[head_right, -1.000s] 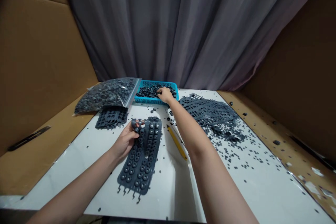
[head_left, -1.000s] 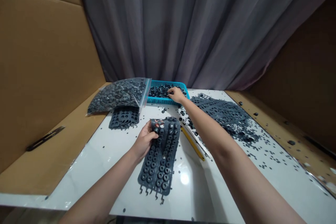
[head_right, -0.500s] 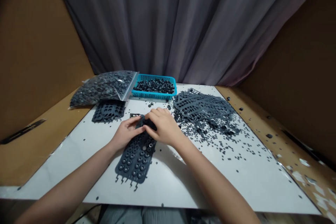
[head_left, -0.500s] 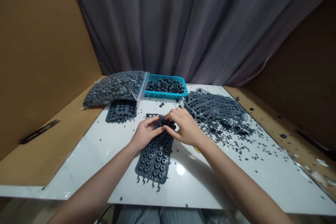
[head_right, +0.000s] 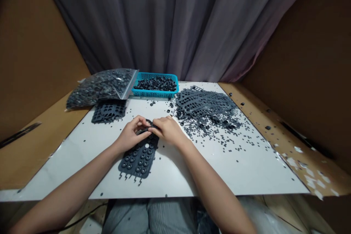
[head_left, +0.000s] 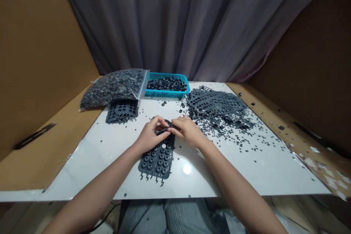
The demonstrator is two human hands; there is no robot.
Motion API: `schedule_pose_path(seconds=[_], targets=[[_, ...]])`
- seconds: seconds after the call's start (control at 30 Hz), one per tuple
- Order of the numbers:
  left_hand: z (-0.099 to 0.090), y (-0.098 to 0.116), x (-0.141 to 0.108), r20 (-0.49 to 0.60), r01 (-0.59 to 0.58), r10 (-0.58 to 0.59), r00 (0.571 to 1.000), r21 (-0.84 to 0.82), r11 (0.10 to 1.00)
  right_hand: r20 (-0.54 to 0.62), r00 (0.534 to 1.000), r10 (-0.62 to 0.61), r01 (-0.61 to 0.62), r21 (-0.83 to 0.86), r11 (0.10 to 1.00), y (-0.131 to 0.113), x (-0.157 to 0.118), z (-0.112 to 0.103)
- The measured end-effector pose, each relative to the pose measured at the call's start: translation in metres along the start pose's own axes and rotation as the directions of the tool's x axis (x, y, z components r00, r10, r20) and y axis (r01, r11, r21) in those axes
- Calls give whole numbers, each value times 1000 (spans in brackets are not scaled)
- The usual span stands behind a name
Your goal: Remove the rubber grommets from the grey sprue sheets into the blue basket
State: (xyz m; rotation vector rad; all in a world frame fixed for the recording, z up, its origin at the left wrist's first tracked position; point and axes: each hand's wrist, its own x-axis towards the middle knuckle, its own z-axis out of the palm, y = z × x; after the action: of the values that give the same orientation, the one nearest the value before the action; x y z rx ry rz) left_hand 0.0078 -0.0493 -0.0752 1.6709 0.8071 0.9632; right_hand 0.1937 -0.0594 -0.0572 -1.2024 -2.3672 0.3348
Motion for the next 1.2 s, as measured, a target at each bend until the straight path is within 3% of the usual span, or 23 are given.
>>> schedule_pose_path(seconds=[0.1,0.17,0.3,0.4,0.47,0.53,0.63,0.7,0.8,0.87,1.0,1.2], targets=[[0,1,0,27,-16,12,1000,125,992,-23,1000,11,-6,210,978,0,-3,3],[1,3,1,84,-42,27,996,184,982,11,998,69,-67,434,898,-2,-5,5],[4,7,2,175,-34,35,984,-7,999,127,976,174,-202,828,524,-3,-6,13],[5,8,0,213,57,-25,977,-146,988,197,947,253,-261,931,254,1,-6,21],[3,8,-2,230,126,-79,970,-196,972,209,934,290,-263,951,161,5,-5,24],[1,9,-4,230,167,-107,967,-261,951,159,939,306,-205,971,123,11,-5,20],[0,13,-5,207,186,-121,971,-331,925,18,957,291,-76,978,192,16,-6,6],[0,16,-4,210,194,-131,969,-318,928,-57,960,273,-59,916,398,15,-9,-6],[-1,15,0,192,116,-71,979,-232,966,-139,966,220,-86,627,774,7,-14,-19],[-1,12,1,161,31,-7,987,-145,989,-131,982,137,-74,402,913,1,-17,-22],[-3,8,1,145,3,6,989,-66,998,-38,998,46,-41,119,992,-5,-17,-22],[-3,13,-1,265,35,-23,964,-43,998,31,999,-10,8,69,998,-4,-16,-18]])
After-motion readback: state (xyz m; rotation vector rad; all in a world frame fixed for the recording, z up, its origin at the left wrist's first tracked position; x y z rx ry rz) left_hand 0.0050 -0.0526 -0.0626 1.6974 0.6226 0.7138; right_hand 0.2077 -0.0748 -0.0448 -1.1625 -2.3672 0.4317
